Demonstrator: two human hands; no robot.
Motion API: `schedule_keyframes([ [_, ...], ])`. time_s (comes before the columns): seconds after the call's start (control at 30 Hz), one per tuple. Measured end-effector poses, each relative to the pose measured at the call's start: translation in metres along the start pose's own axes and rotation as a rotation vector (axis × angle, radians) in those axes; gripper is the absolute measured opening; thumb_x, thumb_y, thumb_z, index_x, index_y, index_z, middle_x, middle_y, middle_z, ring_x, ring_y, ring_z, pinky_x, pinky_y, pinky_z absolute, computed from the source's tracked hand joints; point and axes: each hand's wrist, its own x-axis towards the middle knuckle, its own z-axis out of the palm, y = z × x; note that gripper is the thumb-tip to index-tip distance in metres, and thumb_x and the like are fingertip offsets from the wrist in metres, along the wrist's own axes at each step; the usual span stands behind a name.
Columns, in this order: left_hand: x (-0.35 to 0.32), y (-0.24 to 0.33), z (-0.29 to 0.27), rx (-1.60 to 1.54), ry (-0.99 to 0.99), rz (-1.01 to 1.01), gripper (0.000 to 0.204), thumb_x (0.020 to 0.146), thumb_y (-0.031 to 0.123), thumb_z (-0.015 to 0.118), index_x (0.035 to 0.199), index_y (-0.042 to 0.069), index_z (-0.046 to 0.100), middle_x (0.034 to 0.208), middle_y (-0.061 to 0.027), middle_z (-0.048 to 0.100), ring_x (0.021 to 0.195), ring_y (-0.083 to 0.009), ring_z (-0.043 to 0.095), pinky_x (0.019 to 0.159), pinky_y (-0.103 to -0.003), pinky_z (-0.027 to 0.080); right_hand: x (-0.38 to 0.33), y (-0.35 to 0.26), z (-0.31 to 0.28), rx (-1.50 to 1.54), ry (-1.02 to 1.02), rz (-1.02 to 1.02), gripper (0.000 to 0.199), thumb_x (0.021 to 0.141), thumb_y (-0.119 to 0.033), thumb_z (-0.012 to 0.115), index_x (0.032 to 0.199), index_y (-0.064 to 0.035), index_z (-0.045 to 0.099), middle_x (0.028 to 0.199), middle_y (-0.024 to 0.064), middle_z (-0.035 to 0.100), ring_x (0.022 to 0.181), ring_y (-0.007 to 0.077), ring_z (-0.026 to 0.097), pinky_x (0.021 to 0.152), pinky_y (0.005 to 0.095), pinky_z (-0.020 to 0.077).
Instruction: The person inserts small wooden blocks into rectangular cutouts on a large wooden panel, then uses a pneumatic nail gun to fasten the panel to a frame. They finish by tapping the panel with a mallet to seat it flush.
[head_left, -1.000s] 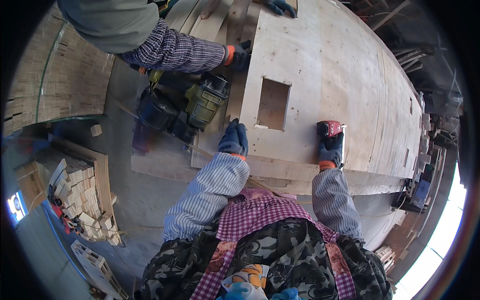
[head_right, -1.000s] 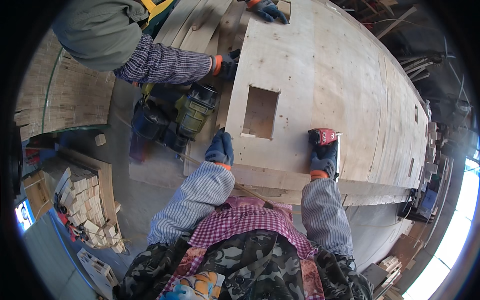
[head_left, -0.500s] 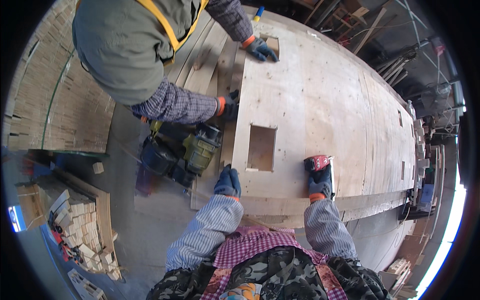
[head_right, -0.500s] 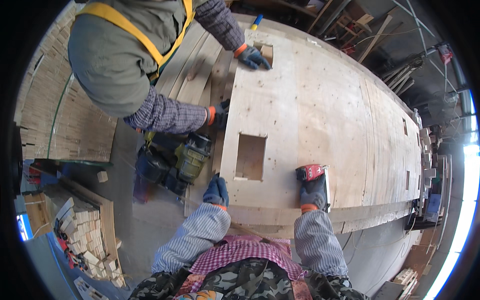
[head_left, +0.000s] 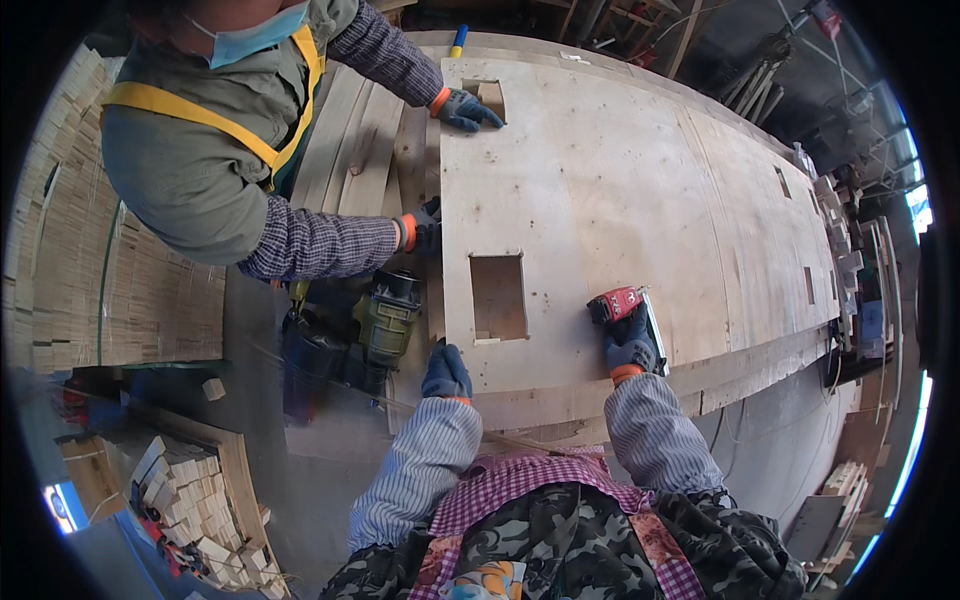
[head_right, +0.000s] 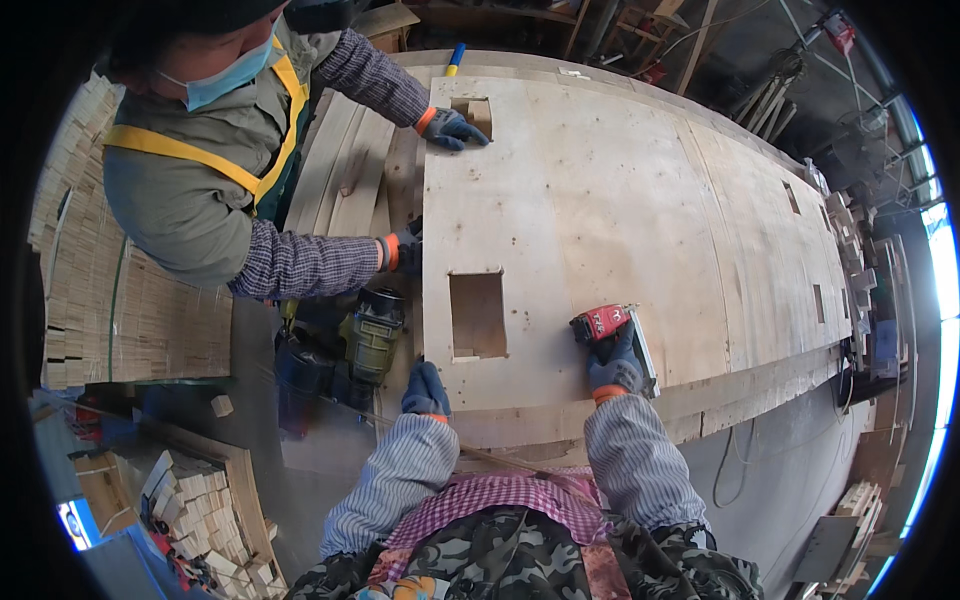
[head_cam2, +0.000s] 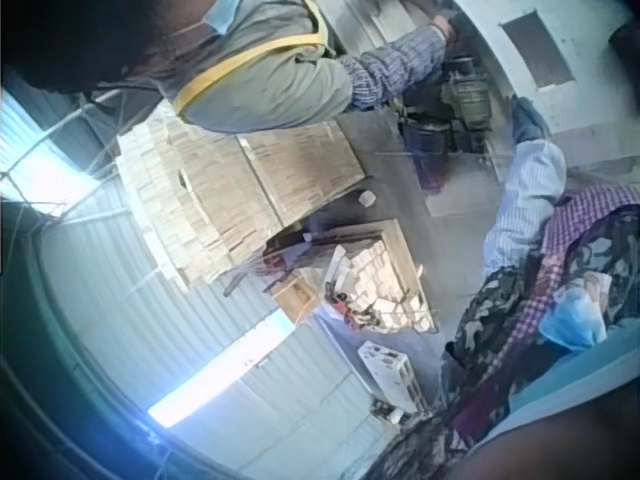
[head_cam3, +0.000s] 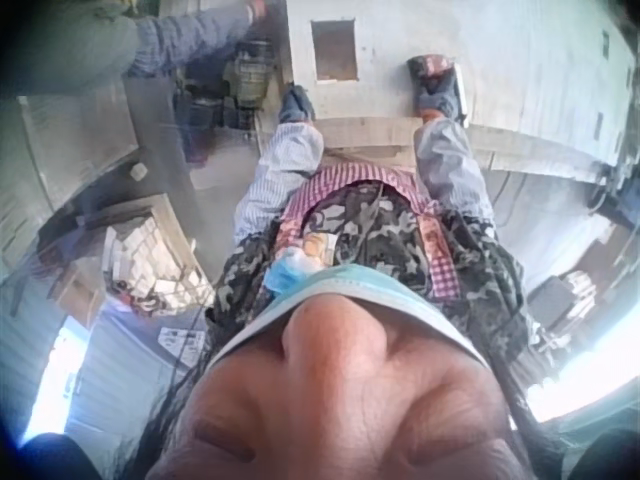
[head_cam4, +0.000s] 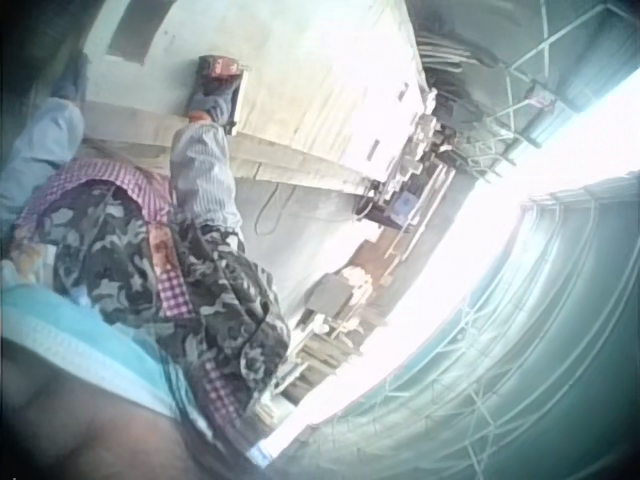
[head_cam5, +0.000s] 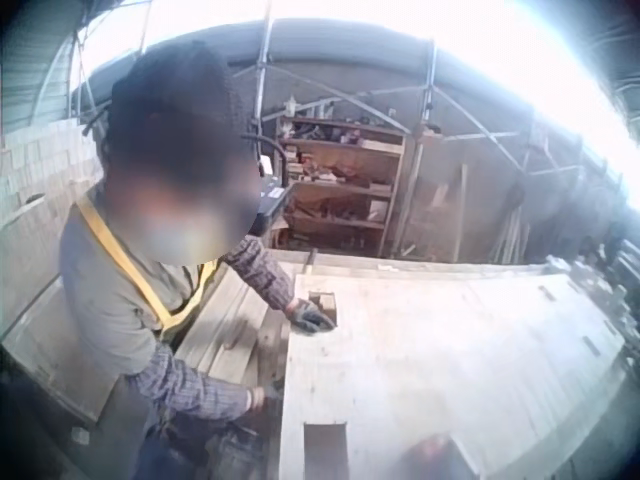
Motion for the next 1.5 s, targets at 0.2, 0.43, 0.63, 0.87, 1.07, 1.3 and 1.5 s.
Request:
schedule_keyframes([
  [0.2, 0.001, -0.007, 0.006, 0.144, -0.027, -0.121, 0.045, 0.095, 0.039, 0.034, 0.122, 0.007, 0.05, 0.113, -0.0185, 0.059, 0.105, -0.0358, 0.055, 0.091, -0.041, 0.043, 0.011, 0.025, 0.03, 0.145, 0.075, -0.078, 0.089, 0.071, -0.016, 0.068, 0.143, -0.0085, 0.016, 0.117, 0.0174, 0.058, 0.101, 0.0314, 0.059, 0.086, 0.0362, 0.0454],
  [0.43, 0.005, -0.009, 0.004, 0.007, -0.03, -0.085, 0.045, 0.095, 0.038, 0.035, 0.123, 0.006, 0.049, 0.118, -0.0192, 0.056, 0.106, -0.0357, 0.054, 0.092, -0.041, 0.043, -0.02, -0.002, 0.015, 0.463, 0.479, -0.423, 0.078, 0.068, -0.012, 0.071, 0.136, -0.0009, 0.034, 0.103, 0.0163, 0.062, 0.085, 0.0282, 0.063, 0.075, 0.0368, 0.0495],
  [0.63, 0.007, -0.007, 0.0, -0.007, -0.055, -0.1, 0.046, 0.095, 0.04, 0.035, 0.124, 0.007, 0.049, 0.12, -0.0194, 0.054, 0.108, -0.0368, 0.052, 0.093, -0.041, 0.041, -0.069, -0.109, 0.013, 0.645, -0.16, -0.79, 0.058, 0.072, -0.005, 0.066, 0.127, -0.0022, 0.046, 0.111, 0.0158, 0.059, 0.1, 0.0306, 0.058, 0.087, 0.0387, 0.0454],
  [0.87, 0.024, 0.009, -0.043, 0.046, 0.128, 0.305, 0.036, 0.091, 0.024, 0.05, 0.122, 0.007, 0.049, 0.117, -0.0187, 0.056, 0.103, -0.0371, 0.055, 0.088, -0.043, 0.044, -0.052, -0.18, 0.054, 1.143, -0.687, -0.092, 0.057, 0.081, -0.013, 0.067, 0.131, -0.0018, 0.042, 0.126, 0.0141, 0.051, 0.111, 0.0195, 0.053, 0.091, 0.0321, 0.0446],
  [1.07, 0.121, 0.06, -0.072, 0.227, 0.319, 0.817, 0.044, 0.085, 0.01, 0.057, 0.127, 0.007, 0.045, 0.12, -0.0183, 0.053, 0.105, -0.0367, 0.054, 0.089, -0.041, 0.045, -0.033, -0.218, 0.071, 1.001, -0.828, 0.001, 0.056, 0.08, -0.03, 0.068, 0.123, -0.0002, 0.05, 0.108, 0.0117, 0.061, 0.094, 0.0185, 0.057, 0.078, 0.0312, 0.0476],
  [1.3, 0.16, 0.087, -0.045, 0.204, 0.19, 0.826, 0.048, 0.083, 0.008, 0.058, 0.127, 0.005, 0.043, 0.122, -0.0208, 0.051, 0.107, -0.0374, 0.053, 0.091, -0.041, 0.044, -0.015, -0.223, 0.08, 0.772, -0.965, 0.139, 0.052, 0.078, -0.044, 0.066, 0.107, -0.0009, 0.059, 0.09, 0.0098, 0.065, 0.077, 0.0179, 0.059, 0.069, 0.0328, 0.0482],
  [1.5, 0.083, 0.049, -0.03, 0.137, 0.106, 0.43, 0.052, 0.086, 0.014, 0.058, 0.133, 0.007, 0.039, 0.125, -0.0207, 0.048, 0.114, -0.0365, 0.049, 0.094, -0.041, 0.041, -0.014, -0.225, 0.075, 0.943, -1.044, 0.329, 0.047, 0.081, -0.041, 0.063, 0.107, -0.0022, 0.061, 0.088, 0.0075, 0.065, 0.073, 0.0172, 0.059, 0.062, 0.0307, 0.0479],
])
